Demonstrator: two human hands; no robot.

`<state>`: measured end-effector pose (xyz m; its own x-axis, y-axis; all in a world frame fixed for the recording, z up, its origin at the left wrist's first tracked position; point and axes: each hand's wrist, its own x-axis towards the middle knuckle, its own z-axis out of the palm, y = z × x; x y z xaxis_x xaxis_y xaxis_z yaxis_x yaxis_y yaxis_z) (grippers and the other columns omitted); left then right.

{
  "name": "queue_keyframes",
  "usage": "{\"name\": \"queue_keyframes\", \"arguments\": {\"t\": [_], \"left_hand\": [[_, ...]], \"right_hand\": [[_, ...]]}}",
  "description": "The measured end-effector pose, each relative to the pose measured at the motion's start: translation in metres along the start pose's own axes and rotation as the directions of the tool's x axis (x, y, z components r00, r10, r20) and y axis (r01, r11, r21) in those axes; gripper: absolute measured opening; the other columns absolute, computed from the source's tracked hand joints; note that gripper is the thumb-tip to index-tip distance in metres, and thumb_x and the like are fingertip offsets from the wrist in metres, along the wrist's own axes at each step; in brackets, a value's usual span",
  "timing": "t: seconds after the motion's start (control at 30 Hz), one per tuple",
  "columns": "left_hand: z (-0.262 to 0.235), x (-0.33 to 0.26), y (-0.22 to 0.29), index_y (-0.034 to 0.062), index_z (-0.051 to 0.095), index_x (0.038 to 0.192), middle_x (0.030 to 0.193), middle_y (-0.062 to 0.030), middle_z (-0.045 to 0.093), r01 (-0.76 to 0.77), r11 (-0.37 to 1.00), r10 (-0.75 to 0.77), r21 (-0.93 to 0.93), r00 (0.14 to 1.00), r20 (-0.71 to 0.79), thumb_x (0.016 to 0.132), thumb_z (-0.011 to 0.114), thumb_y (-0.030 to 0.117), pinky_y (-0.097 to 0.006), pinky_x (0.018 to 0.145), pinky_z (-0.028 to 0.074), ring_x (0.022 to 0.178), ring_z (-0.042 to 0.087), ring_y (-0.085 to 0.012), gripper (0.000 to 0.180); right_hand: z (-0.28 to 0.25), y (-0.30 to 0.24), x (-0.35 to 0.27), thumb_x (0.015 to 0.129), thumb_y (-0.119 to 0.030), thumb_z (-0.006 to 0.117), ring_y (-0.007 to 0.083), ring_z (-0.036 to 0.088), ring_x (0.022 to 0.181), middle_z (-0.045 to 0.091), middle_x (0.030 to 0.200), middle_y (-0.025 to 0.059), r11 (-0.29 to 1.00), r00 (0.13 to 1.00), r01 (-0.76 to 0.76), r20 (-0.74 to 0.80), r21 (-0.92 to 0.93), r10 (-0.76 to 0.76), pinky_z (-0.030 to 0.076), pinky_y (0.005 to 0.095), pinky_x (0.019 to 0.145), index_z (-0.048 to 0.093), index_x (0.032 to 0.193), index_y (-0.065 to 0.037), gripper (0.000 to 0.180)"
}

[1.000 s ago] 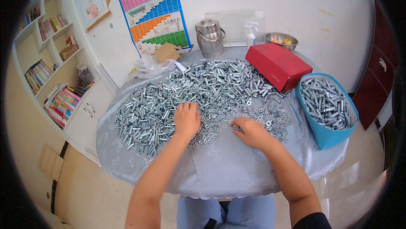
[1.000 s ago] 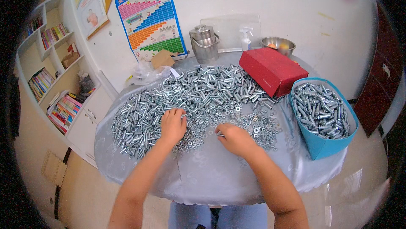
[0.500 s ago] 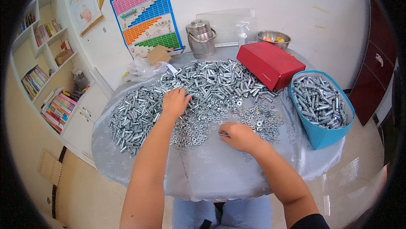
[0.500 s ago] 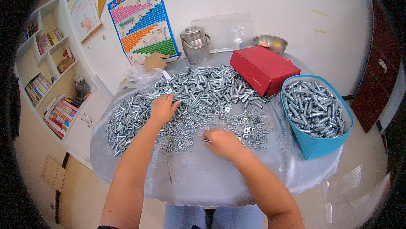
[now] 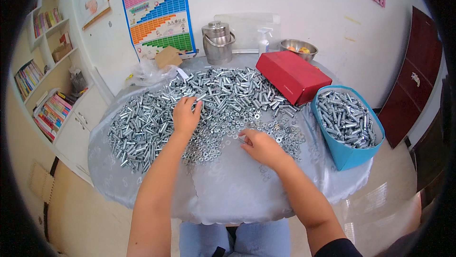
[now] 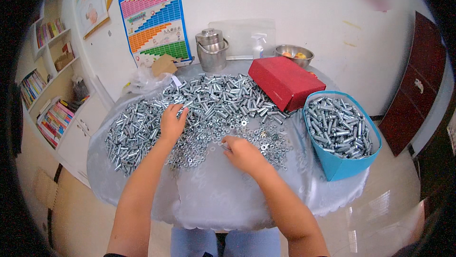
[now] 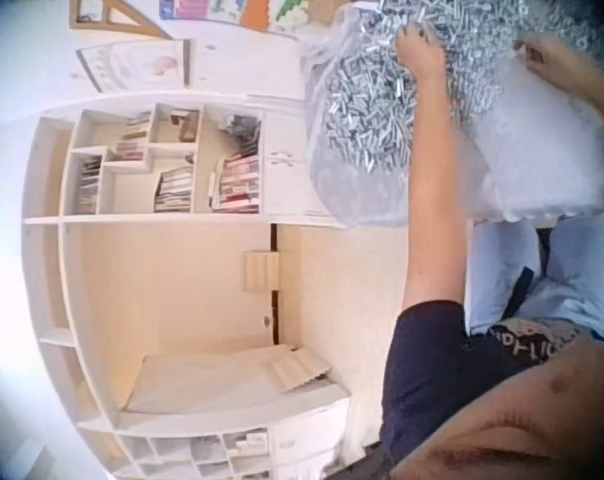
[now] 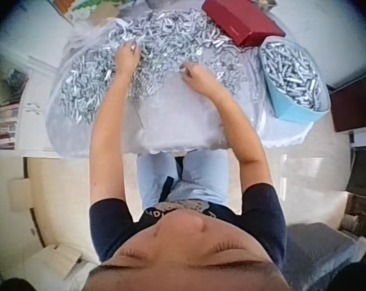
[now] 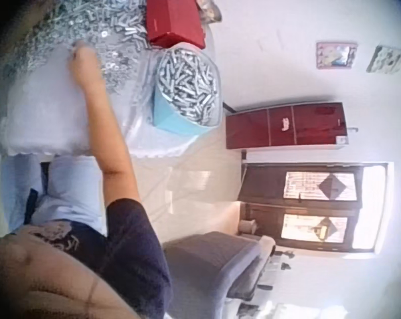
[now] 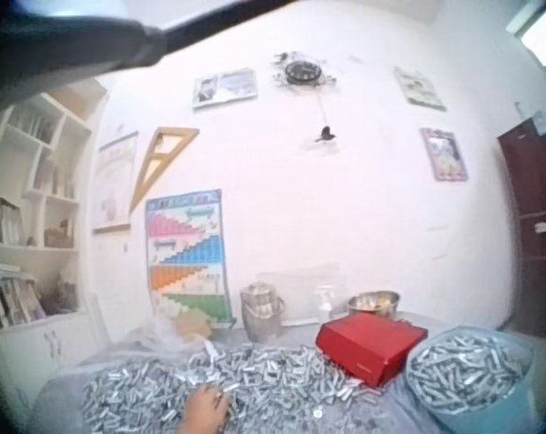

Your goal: The person repeatedly picks up bolts and washers from a large pile on a table, threads the washers onto the bolts by hand, and places the assembled fasteners into a blue bin. The process is continuous and repetitive throughout the clip.

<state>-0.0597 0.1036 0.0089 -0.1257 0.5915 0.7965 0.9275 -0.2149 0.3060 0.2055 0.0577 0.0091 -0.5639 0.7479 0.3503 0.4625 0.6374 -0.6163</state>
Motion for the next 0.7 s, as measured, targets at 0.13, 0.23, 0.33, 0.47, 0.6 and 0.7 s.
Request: {"name": "queue_keyframes", "arguments": {"t": [0.13,0.23,0.33,0.47,0.6,0.7], "left_hand": [[-0.013,-0.025,0.064,0.0035,0.063,0.089,0.090,-0.0105,0.059,-0.106,0.971,0.089,-0.212,0.992,-0.089,0.077,0.063,0.018,-0.036,0.073,0.044,0.083,0.056,-0.0279,0.019],[-0.028,-0.045,0.095,0.0029,0.064,0.092,0.093,-0.0094,0.059,-0.157,0.936,0.125,-0.314,0.985,-0.121,0.075,0.065,0.013,-0.034,0.076,0.044,0.086,0.056,-0.0266,0.021],[-0.037,-0.052,0.102,0.0045,0.065,0.093,0.094,-0.0081,0.059,-0.226,0.915,0.187,-0.336,0.972,-0.143,0.072,0.068,0.010,-0.032,0.075,0.044,0.085,0.056,-0.0237,0.022],[-0.026,-0.062,0.096,0.0048,0.066,0.093,0.093,-0.0072,0.059,-0.028,0.838,0.015,-0.545,0.999,-0.029,0.072,0.068,0.009,-0.028,0.072,0.045,0.084,0.057,-0.0198,0.021],[-0.021,-0.063,0.085,0.0045,0.065,0.091,0.090,-0.0075,0.061,0.034,0.780,-0.004,-0.625,0.999,0.049,0.073,0.068,0.009,-0.028,0.069,0.046,0.080,0.059,-0.0186,0.019],[-0.028,-0.066,0.089,0.0052,0.064,0.091,0.087,-0.0074,0.063,0.129,0.781,-0.003,-0.611,0.979,0.204,0.074,0.068,0.012,-0.028,0.065,0.047,0.074,0.061,-0.0187,0.019]], "right_hand": [[-0.003,0.005,0.003,0.075,-0.006,0.062,0.0281,0.059,0.072,0.060,0.078,0.0155,0.995,0.995,0.006,-0.100,0.100,0.004,0.047,0.0342,0.066,0.055,0.093,0.000,0.021],[-0.006,0.001,0.005,0.075,-0.005,0.063,0.0246,0.061,0.070,0.060,0.078,0.0151,0.985,0.986,-0.020,-0.162,0.174,0.048,0.048,0.0321,0.063,0.054,0.089,0.001,0.018],[-0.004,0.001,0.009,0.074,-0.006,0.066,0.0151,0.058,0.065,0.060,0.074,0.0090,0.983,0.963,-0.011,-0.264,0.184,0.060,0.045,0.0267,0.058,0.056,0.084,0.000,0.015],[0.000,0.006,0.012,0.072,-0.004,0.068,0.0047,0.045,0.058,0.056,0.069,-0.0005,0.954,0.935,-0.018,-0.332,0.300,0.122,0.038,0.0195,0.052,0.059,0.080,-0.003,0.012],[0.002,0.000,0.013,0.072,-0.003,0.068,0.0052,0.049,0.065,0.057,0.074,-0.0011,0.922,0.936,-0.064,-0.297,0.381,0.188,0.038,0.0184,0.055,0.059,0.080,-0.003,0.012],[0.005,0.000,0.013,0.073,-0.002,0.067,0.0060,0.053,0.074,0.058,0.079,-0.0002,0.858,0.939,0.039,-0.312,0.512,0.144,0.039,0.0174,0.060,0.058,0.084,-0.003,0.014]]}}
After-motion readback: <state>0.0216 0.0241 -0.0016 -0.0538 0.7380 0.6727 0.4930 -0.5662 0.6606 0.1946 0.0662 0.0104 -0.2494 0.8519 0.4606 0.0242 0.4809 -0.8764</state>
